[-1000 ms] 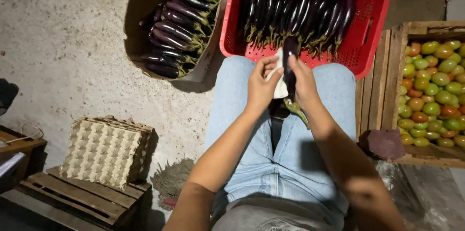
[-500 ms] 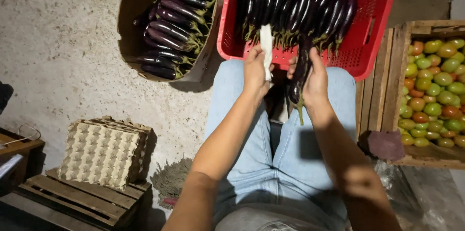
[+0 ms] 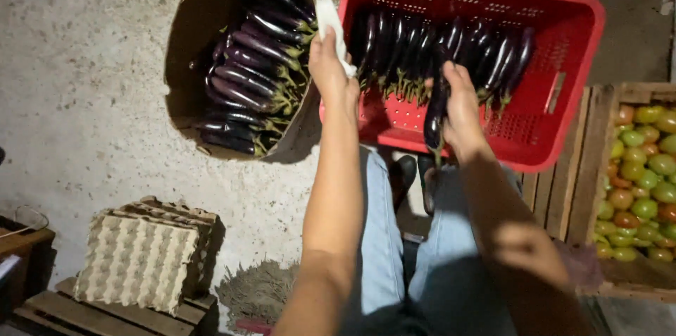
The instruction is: Wiping individual eggplants with a paper towel and transferring them from a cardboard box to a red plastic crate.
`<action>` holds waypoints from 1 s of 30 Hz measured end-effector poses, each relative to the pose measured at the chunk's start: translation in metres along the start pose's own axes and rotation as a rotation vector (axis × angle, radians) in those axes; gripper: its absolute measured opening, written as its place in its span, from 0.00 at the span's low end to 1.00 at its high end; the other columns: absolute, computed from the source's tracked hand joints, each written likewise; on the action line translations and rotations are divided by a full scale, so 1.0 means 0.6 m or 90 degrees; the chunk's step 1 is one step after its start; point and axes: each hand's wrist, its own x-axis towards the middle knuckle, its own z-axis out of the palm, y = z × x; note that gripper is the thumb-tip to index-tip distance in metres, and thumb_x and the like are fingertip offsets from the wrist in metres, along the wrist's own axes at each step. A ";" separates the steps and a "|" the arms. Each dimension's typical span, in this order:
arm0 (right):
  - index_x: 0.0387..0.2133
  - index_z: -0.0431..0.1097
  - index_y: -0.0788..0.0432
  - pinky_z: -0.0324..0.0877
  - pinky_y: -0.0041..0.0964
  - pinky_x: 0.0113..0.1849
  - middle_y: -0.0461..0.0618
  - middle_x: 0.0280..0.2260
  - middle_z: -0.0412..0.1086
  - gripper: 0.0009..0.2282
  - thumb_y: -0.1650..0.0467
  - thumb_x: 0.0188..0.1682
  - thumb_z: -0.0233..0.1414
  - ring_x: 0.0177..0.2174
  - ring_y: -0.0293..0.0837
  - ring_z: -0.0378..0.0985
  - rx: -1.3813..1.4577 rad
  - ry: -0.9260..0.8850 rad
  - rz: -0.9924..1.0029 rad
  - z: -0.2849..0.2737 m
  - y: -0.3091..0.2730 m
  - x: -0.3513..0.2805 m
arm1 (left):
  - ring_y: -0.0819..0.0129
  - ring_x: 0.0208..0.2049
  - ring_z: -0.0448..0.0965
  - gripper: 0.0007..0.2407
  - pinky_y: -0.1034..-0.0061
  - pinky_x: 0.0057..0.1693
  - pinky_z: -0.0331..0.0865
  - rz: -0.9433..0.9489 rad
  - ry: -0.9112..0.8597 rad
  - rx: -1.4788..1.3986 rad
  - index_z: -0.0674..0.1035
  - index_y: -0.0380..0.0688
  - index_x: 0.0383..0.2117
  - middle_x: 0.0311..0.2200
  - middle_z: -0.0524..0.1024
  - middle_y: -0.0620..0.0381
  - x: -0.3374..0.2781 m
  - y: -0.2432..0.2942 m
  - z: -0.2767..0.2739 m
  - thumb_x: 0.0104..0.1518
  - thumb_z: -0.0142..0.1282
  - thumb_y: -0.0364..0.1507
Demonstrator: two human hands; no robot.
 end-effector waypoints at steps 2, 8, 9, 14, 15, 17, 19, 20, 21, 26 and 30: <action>0.39 0.72 0.52 0.62 0.27 0.24 0.42 0.26 0.69 0.03 0.68 0.56 0.52 0.23 0.33 0.68 -0.018 0.001 0.041 0.019 0.022 0.067 | 0.74 0.19 0.69 0.04 0.77 0.25 0.63 0.056 -0.041 0.048 0.80 0.47 0.37 0.24 0.76 0.59 0.041 -0.044 -0.020 0.59 0.61 0.27; 0.54 0.69 0.50 0.58 0.27 0.22 0.37 0.27 0.69 0.20 0.74 0.47 0.60 0.25 0.31 0.70 -0.176 -0.027 -0.052 0.088 0.115 0.205 | 0.63 0.40 0.83 0.17 0.74 0.47 0.76 0.048 -0.005 0.048 0.83 0.39 0.47 0.43 0.83 0.47 0.045 -0.037 -0.029 0.50 0.68 0.21; 0.54 0.69 0.50 0.58 0.27 0.22 0.37 0.27 0.69 0.20 0.74 0.47 0.60 0.25 0.31 0.70 -0.179 -0.028 -0.044 0.100 0.125 0.215 | 0.63 0.40 0.83 0.17 0.74 0.47 0.76 0.044 0.003 0.052 0.83 0.39 0.47 0.43 0.83 0.47 0.036 -0.023 -0.023 0.50 0.68 0.21; 0.57 0.61 0.42 0.70 0.28 0.29 0.48 0.31 0.76 0.24 0.80 0.53 0.58 0.25 0.35 0.75 -0.234 -0.042 -0.119 0.152 0.142 0.229 | 0.58 0.36 0.83 0.18 0.71 0.43 0.76 -0.041 0.073 -0.056 0.79 0.38 0.52 0.43 0.83 0.41 0.033 -0.006 -0.021 0.53 0.59 0.19; 0.57 0.61 0.42 0.70 0.28 0.29 0.48 0.31 0.76 0.24 0.80 0.53 0.58 0.25 0.35 0.75 -0.237 -0.045 -0.115 0.151 0.147 0.234 | 0.58 0.36 0.83 0.18 0.71 0.43 0.76 -0.041 0.078 -0.056 0.79 0.38 0.52 0.43 0.83 0.41 0.029 -0.003 -0.021 0.53 0.59 0.19; 0.59 0.65 0.39 0.63 0.26 0.30 0.39 0.29 0.65 0.24 0.78 0.53 0.56 0.24 0.30 0.63 -0.410 -0.040 -0.178 0.153 0.158 0.244 | 0.59 0.38 0.79 0.12 0.72 0.40 0.78 -0.023 0.104 -0.036 0.73 0.45 0.43 0.45 0.79 0.40 0.023 0.008 -0.020 0.55 0.57 0.17; 0.54 0.71 0.39 0.62 0.26 0.29 0.34 0.33 0.71 0.18 0.75 0.54 0.55 0.22 0.30 0.59 -0.453 -0.051 -0.165 0.161 0.157 0.254 | 0.61 0.37 0.79 0.09 0.73 0.42 0.78 -0.006 0.097 -0.050 0.74 0.46 0.39 0.43 0.79 0.42 0.018 0.014 -0.017 0.57 0.57 0.17; 0.48 0.76 0.39 0.61 0.27 0.29 0.29 0.38 0.76 0.13 0.73 0.55 0.55 0.21 0.30 0.55 -0.493 -0.061 -0.157 0.165 0.156 0.260 | 0.62 0.36 0.79 0.07 0.73 0.44 0.78 0.013 0.086 -0.067 0.75 0.47 0.34 0.40 0.79 0.44 0.016 0.017 -0.015 0.59 0.56 0.17; 0.48 0.76 0.39 0.61 0.27 0.29 0.29 0.38 0.76 0.13 0.73 0.55 0.55 0.21 0.30 0.55 -0.494 -0.064 -0.155 0.165 0.167 0.275 | 0.62 0.36 0.79 0.07 0.73 0.44 0.78 0.014 0.090 -0.066 0.75 0.47 0.34 0.40 0.79 0.44 0.017 0.016 -0.016 0.59 0.56 0.17; 0.59 0.73 0.38 0.68 0.37 0.45 0.54 0.41 0.70 0.20 0.72 0.54 0.58 0.32 0.45 0.72 -0.575 -0.121 -0.287 0.164 0.229 0.365 | 0.66 0.43 0.80 0.11 0.77 0.49 0.77 -0.059 0.101 -0.112 0.83 0.39 0.49 0.51 0.81 0.46 0.021 0.018 -0.011 0.62 0.55 0.19; 0.69 0.63 0.48 0.59 0.45 0.62 0.61 0.58 0.64 0.26 0.73 0.56 0.56 0.58 0.59 0.71 -0.626 -0.186 -0.239 0.169 0.272 0.435 | 0.67 0.30 0.81 0.18 0.80 0.35 0.74 -0.106 0.080 -0.153 0.81 0.40 0.58 0.45 0.84 0.47 0.017 0.025 -0.008 0.62 0.51 0.18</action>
